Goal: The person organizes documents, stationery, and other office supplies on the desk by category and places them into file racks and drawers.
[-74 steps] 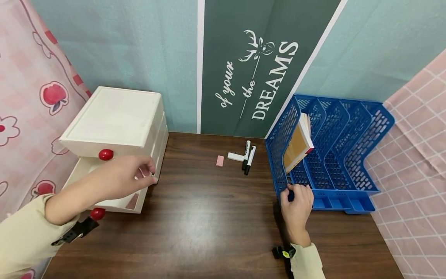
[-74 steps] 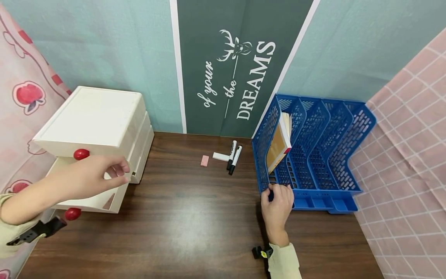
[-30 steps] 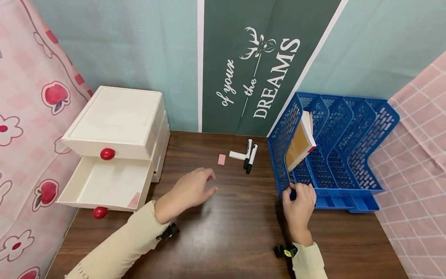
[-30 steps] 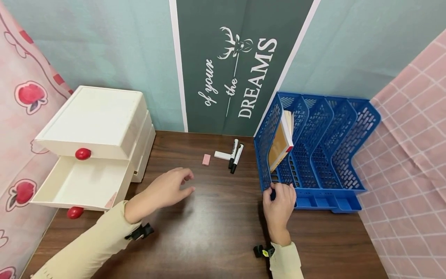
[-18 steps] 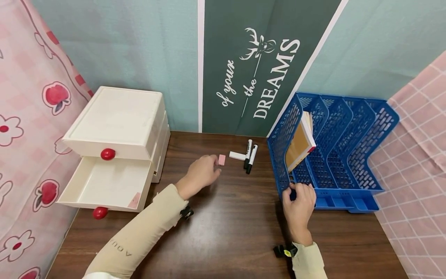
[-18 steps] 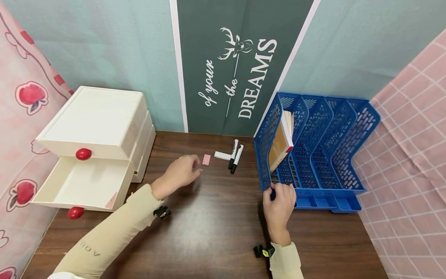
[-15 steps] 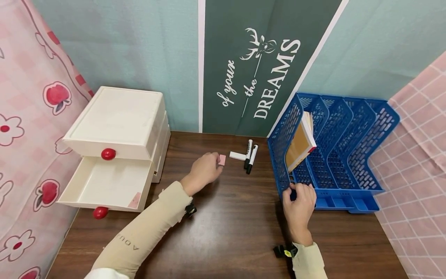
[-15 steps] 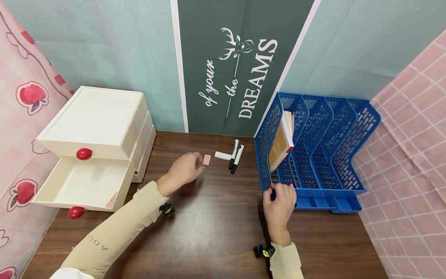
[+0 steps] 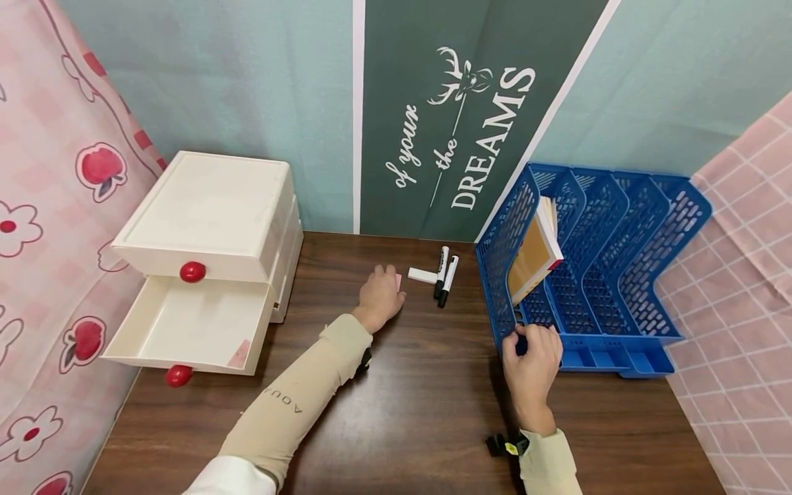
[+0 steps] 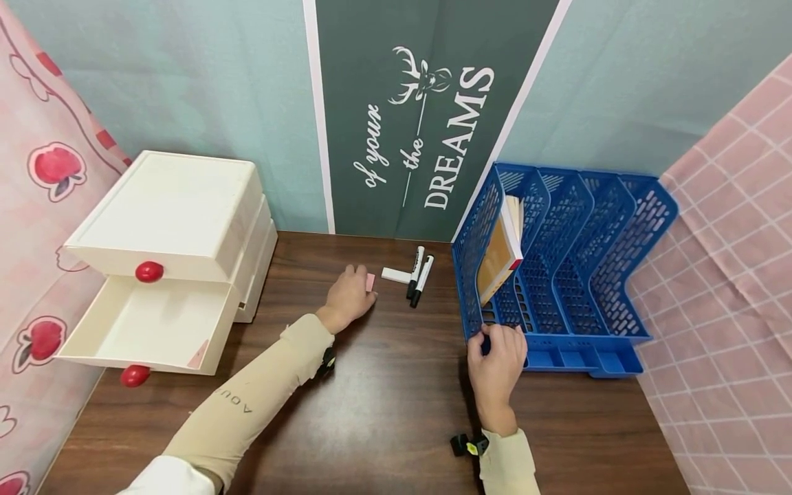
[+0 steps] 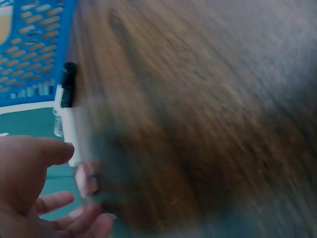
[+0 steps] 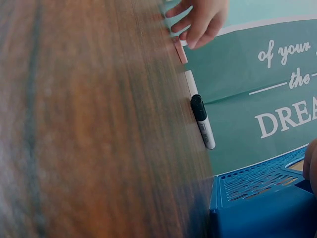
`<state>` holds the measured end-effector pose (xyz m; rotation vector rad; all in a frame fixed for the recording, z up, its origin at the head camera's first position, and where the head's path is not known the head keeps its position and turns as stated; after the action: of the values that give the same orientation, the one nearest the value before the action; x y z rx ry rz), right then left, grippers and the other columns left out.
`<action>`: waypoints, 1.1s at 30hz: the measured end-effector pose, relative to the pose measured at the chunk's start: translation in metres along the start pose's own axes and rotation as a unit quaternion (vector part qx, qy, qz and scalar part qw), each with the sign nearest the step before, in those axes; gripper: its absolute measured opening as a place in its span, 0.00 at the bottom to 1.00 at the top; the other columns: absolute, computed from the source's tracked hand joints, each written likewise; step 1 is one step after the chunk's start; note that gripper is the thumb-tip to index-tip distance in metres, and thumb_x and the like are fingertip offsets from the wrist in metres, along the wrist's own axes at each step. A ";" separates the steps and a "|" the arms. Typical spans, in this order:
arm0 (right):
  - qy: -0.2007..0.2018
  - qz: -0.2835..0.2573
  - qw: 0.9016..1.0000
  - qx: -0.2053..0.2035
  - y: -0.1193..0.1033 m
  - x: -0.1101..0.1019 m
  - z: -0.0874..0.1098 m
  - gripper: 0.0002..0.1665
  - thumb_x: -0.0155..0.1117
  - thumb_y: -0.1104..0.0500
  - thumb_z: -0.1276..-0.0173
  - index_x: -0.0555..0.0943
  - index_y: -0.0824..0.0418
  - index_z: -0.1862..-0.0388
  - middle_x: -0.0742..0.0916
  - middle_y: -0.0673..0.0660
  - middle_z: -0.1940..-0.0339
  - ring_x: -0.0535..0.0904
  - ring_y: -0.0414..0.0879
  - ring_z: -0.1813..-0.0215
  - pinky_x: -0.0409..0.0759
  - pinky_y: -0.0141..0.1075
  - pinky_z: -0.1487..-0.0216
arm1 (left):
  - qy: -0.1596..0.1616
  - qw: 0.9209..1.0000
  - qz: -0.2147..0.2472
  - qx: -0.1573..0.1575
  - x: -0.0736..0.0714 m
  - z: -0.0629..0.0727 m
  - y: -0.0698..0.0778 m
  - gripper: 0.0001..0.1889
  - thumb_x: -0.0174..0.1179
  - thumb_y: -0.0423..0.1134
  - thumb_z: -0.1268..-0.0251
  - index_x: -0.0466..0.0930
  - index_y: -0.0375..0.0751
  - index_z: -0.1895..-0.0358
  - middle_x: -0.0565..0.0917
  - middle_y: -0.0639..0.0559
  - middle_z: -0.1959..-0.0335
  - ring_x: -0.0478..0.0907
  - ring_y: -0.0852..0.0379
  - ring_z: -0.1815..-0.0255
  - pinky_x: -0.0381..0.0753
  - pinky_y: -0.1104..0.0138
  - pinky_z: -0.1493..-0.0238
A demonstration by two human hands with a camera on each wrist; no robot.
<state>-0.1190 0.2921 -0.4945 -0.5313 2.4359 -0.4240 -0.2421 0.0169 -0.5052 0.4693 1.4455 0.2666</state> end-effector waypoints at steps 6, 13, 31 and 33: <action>0.000 -0.001 1.000 -0.001 -0.001 0.000 -0.001 0.01 0.60 0.70 0.42 0.79 0.68 0.70 0.84 0.67 0.71 0.77 0.65 0.60 0.65 0.57 0.31 | -0.023 0.998 -0.041 0.029 0.005 -0.007 0.003 0.27 0.65 0.42 0.30 0.72 0.39 0.31 0.73 0.36 0.41 0.75 0.42 0.44 0.84 0.54 0.53; -0.002 -0.005 1.000 -0.002 -0.001 0.001 -0.001 0.02 0.59 0.70 0.42 0.79 0.69 0.70 0.84 0.67 0.70 0.77 0.65 0.61 0.65 0.57 0.31 | -0.037 0.999 -0.028 0.022 0.008 -0.011 0.003 0.25 0.63 0.41 0.28 0.71 0.40 0.31 0.71 0.35 0.40 0.77 0.42 0.45 0.85 0.53 0.56; 0.003 -0.005 1.000 -0.009 0.000 0.000 0.000 0.04 0.60 0.73 0.45 0.79 0.69 0.70 0.84 0.66 0.71 0.77 0.64 0.61 0.65 0.59 0.32 | -0.078 0.997 -0.005 0.018 0.006 -0.009 -0.002 0.30 0.63 0.36 0.30 0.66 0.38 0.27 0.69 0.31 0.36 0.78 0.38 0.45 0.83 0.53 0.53; 0.004 -0.005 1.000 -0.009 0.001 0.000 0.001 0.04 0.60 0.73 0.45 0.80 0.68 0.70 0.84 0.66 0.71 0.78 0.64 0.61 0.65 0.59 0.32 | -0.080 0.997 -0.006 0.020 0.005 -0.007 -0.001 0.30 0.62 0.37 0.30 0.66 0.38 0.27 0.69 0.31 0.36 0.77 0.38 0.44 0.83 0.53 0.52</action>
<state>-0.1185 0.2928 -0.4950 -0.5508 2.4487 -0.4091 -0.2485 0.0196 -0.5107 0.5025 1.2985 0.1860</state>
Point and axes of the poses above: each hand's wrist, its own z-axis away from the middle knuckle, its own x-axis out of the palm, y = z × x, the point moved 4 cm from there along -z, towards the middle knuckle
